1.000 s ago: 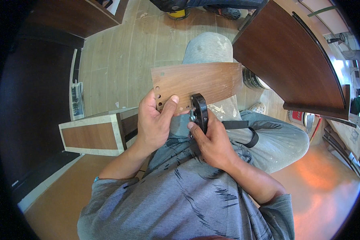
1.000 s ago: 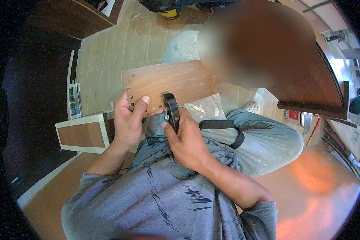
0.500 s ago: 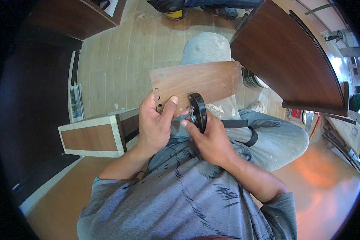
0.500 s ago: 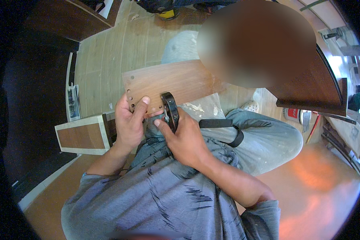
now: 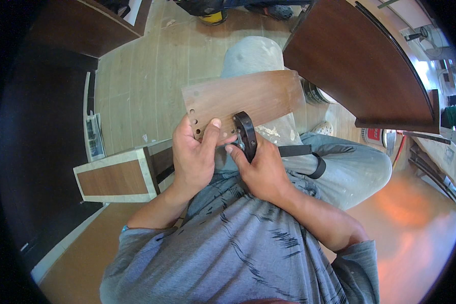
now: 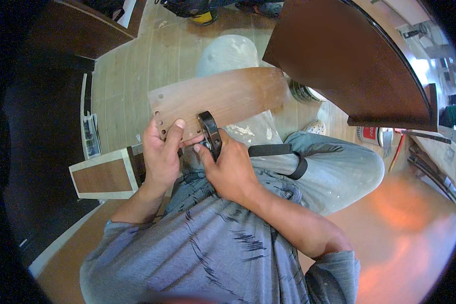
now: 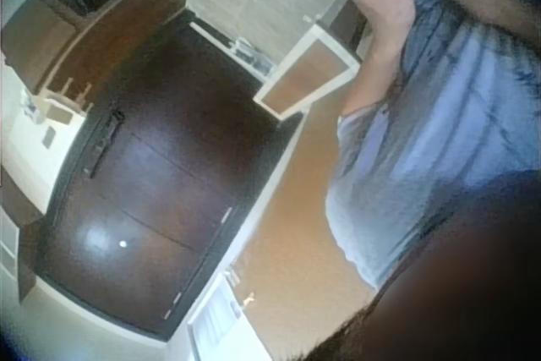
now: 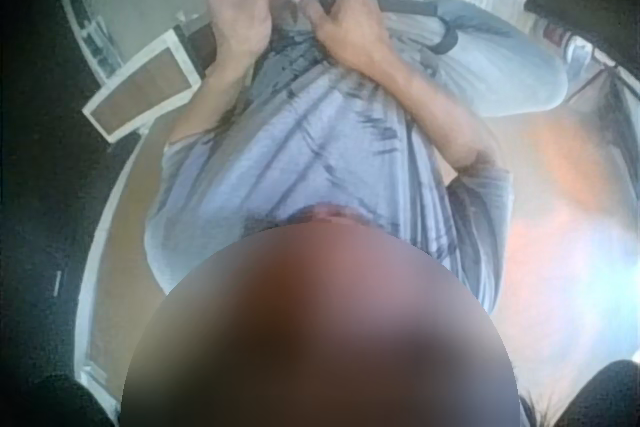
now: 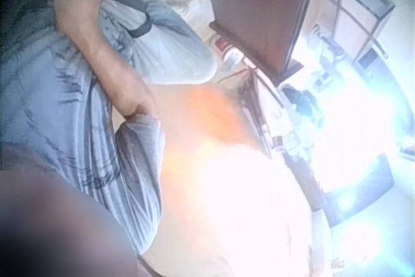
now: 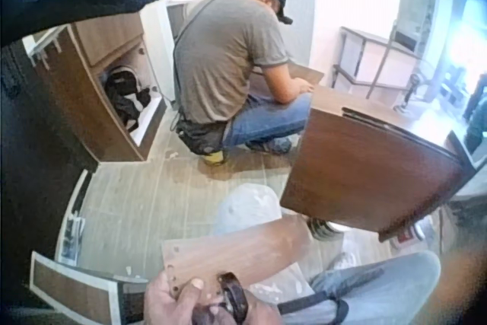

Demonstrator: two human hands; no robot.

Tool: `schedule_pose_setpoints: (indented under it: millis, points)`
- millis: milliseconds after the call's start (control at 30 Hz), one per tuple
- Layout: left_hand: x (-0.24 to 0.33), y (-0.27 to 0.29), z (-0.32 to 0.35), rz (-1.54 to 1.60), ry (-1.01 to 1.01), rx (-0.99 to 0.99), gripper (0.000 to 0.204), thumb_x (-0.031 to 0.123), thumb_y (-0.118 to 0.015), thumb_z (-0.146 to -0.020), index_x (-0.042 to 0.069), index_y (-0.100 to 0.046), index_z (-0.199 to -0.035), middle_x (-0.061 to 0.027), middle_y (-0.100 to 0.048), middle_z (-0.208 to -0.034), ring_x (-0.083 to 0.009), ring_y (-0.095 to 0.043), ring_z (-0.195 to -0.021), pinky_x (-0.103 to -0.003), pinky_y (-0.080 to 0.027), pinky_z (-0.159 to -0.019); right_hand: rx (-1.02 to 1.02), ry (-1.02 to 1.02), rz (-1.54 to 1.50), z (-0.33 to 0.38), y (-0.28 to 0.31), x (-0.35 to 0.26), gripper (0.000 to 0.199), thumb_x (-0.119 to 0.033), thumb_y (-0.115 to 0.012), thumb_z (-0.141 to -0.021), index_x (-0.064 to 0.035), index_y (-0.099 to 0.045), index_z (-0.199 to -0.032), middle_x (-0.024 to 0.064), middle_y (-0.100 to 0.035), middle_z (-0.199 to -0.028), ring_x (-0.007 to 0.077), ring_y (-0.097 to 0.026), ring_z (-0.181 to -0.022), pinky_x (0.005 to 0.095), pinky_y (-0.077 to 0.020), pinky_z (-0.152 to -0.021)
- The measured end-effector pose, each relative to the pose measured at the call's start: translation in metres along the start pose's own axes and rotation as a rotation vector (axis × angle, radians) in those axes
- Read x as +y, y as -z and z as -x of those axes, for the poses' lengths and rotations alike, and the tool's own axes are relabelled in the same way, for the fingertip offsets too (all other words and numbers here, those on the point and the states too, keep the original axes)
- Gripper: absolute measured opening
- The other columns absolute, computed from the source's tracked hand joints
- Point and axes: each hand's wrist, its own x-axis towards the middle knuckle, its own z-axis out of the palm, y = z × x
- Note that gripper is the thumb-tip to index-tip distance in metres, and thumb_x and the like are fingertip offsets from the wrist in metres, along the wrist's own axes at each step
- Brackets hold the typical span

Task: The person assembles a wooden drawer unit by attaching a metal slide rail and a curved wooden panel. They use a staple gun to secure the panel and a sanding block to smooth the edges, then wipe the surface with a cloth.

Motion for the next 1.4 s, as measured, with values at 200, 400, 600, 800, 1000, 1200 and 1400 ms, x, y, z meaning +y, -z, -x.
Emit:
schedule_pose_setpoints:
  millis: [200, 400, 600, 800, 1000, 1200, 1400]
  points:
    - [-0.006, -0.002, 0.0, -0.01, 0.046, 0.049, 0.023, 0.006, -0.055, -0.108, -0.008, -0.056, -0.127, -0.0161, -0.069, -0.119, -0.0215, -0.072, -0.102, -0.037, -0.069, -0.082, 0.017, -0.032, 0.087, -0.004, -0.001, 0.005, 0.02, -0.016, -0.071, -0.096, 0.0024, -0.068, -0.105, 0.0302, -0.071, -0.09, 0.0513, -0.069, -0.091, 0.0532, -0.0547, -0.08]
    - [-0.021, 0.007, -0.009, -0.13, -0.05, 0.0, 0.024, 0.009, -0.058, -0.108, -0.006, -0.057, -0.127, -0.0147, -0.07, -0.118, -0.0206, -0.072, -0.103, -0.04, -0.067, -0.086, -0.04, -0.145, 0.073, -0.008, 0.001, 0.009, 0.027, -0.023, -0.07, -0.098, 0.0036, -0.069, -0.103, 0.03, -0.07, -0.086, 0.0504, -0.068, -0.084, 0.0528, -0.0533, -0.076]
    - [-0.024, 0.015, -0.008, 0.168, 0.127, -0.044, 0.025, 0.011, -0.061, -0.107, -0.002, -0.058, -0.129, -0.0119, -0.071, -0.12, -0.0188, -0.072, -0.105, -0.037, -0.064, -0.091, -0.232, -0.327, -0.112, -0.009, 0.008, 0.014, 0.033, -0.03, -0.071, -0.1, 0.0007, -0.068, -0.113, 0.0158, -0.068, -0.079, 0.0299, -0.067, -0.072, 0.0438, -0.0525, -0.073]
    - [-0.017, 0.011, -0.009, 0.132, 0.14, -0.08, 0.027, 0.011, -0.064, -0.105, -0.002, -0.06, -0.128, -0.0103, -0.072, -0.12, -0.0169, -0.071, -0.106, -0.035, -0.062, -0.091, -0.394, -0.381, -0.396, 0.007, 0.028, 0.011, 0.043, -0.02, -0.07, -0.1, -0.0018, -0.06, -0.138, 0.0058, -0.071, -0.114, 0.0131, -0.062, -0.104, 0.0289, -0.0471, -0.094]
    - [-0.011, 0.008, -0.021, -0.058, -0.107, -0.075, 0.025, 0.01, -0.065, -0.104, -0.003, -0.064, -0.125, -0.0088, -0.073, -0.116, -0.0129, -0.069, -0.1, -0.032, -0.057, -0.087, -0.512, -0.59, -0.665, 0.009, 0.06, 0.001, 0.059, -0.004, -0.064, -0.099, 0.0021, -0.044, -0.154, 0.0188, -0.069, -0.132, 0.0237, -0.067, -0.119, 0.0341, -0.0519, -0.108]
    - [0.005, 0.012, -0.035, -0.031, 0.021, -0.142, 0.026, 0.012, -0.064, -0.104, -0.002, -0.064, -0.126, -0.009, -0.073, -0.113, -0.0144, -0.071, -0.096, -0.032, -0.06, -0.082, -0.583, -0.53, -0.641, 0.012, 0.098, -0.013, 0.061, -0.005, -0.064, -0.098, 0.0007, -0.043, -0.155, 0.0188, -0.07, -0.129, 0.0194, -0.067, -0.108, 0.0309, -0.0543, -0.099]
    - [0.017, 0.012, -0.036, -0.027, 0.103, -0.178, 0.029, 0.009, -0.063, -0.103, -0.003, -0.061, -0.129, -0.0107, -0.072, -0.112, -0.0154, -0.072, -0.095, -0.031, -0.062, -0.083, -0.58, -0.458, -0.61, 0.02, 0.122, -0.01, 0.06, -0.003, -0.065, -0.095, 0.0017, -0.048, -0.153, 0.0206, -0.07, -0.131, 0.0216, -0.069, -0.111, 0.0319, -0.0555, -0.098]
